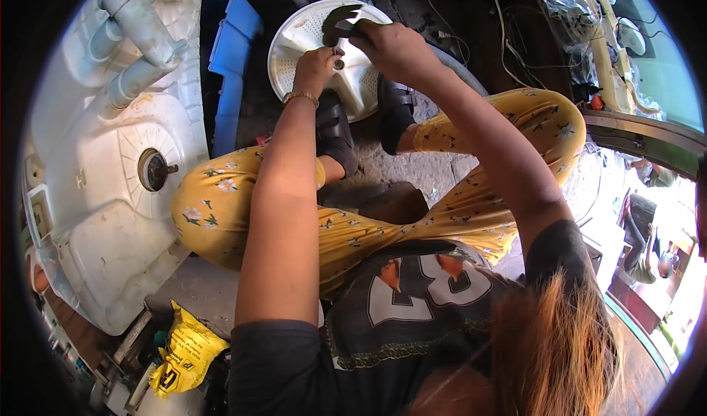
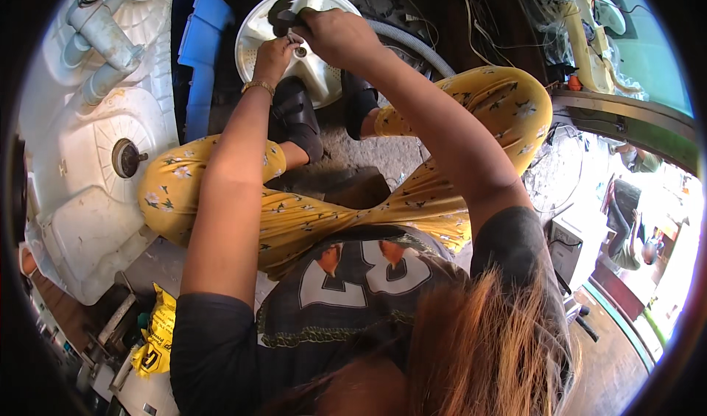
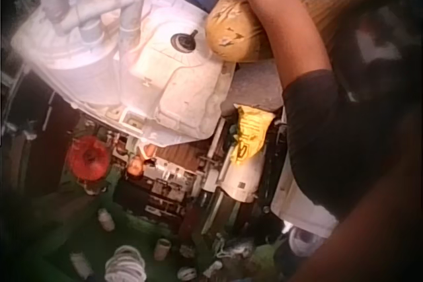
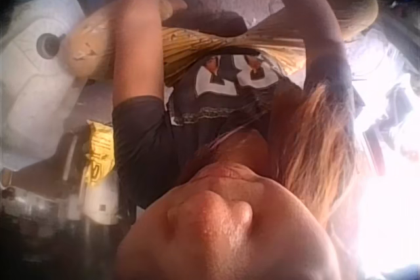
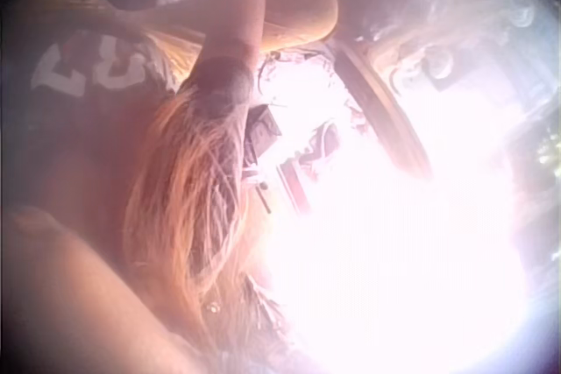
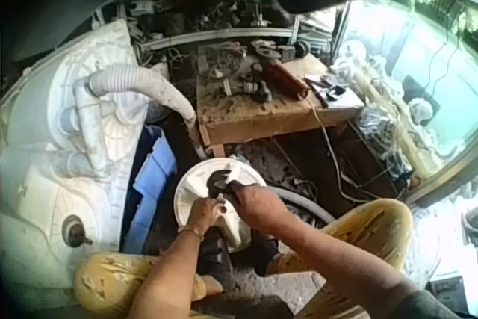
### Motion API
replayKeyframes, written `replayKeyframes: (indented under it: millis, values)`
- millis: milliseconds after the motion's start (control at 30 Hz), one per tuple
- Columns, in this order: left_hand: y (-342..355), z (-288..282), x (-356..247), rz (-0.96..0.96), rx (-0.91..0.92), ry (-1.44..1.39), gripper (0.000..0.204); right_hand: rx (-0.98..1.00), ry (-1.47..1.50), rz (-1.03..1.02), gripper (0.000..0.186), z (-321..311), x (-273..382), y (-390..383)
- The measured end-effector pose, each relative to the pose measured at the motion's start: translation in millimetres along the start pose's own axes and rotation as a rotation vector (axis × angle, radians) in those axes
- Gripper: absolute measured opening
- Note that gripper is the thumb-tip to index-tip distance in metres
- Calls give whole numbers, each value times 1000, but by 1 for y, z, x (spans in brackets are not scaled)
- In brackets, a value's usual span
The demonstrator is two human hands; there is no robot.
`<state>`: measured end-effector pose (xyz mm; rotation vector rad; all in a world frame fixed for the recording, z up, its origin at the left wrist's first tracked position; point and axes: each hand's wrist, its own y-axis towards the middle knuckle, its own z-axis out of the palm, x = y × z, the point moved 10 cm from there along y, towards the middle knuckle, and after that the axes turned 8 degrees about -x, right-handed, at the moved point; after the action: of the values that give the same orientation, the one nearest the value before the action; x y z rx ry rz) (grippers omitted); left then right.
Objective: The person uses an angle grinder to remove a central component from a washing machine pulsator, then uses a hammer and a punch to drive a shaft out of the plastic disc.
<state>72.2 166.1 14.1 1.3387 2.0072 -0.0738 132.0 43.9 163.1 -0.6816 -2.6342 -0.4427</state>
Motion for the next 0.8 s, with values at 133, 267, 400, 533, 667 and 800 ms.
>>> replayKeyframes:
  millis: [133, 267, 400, 533, 667, 800]
  values:
    - [2, 3, 2, -6, -15, 73, 18, 120, -136, -15, 36, 15, 7, 4]
    - [0, -4, 14, 21, -34, 107, 14, 131, -99, -35, 35, 20, 15, 13]
    - [-10, -9, 9, -33, -56, -44, 10, -227, 79, -203, 32, -69, 72, 39]
    - [7, 6, -20, -21, -25, -86, 10, -433, 128, -190, 25, -83, 39, 17]
    - [-9, 10, 13, 7, 38, 190, 17, 200, -6, 75, 34, 41, -6, -5]
    - [7, 3, -4, -27, 46, -147, 15, -156, 216, 104, 37, -32, -18, 12]
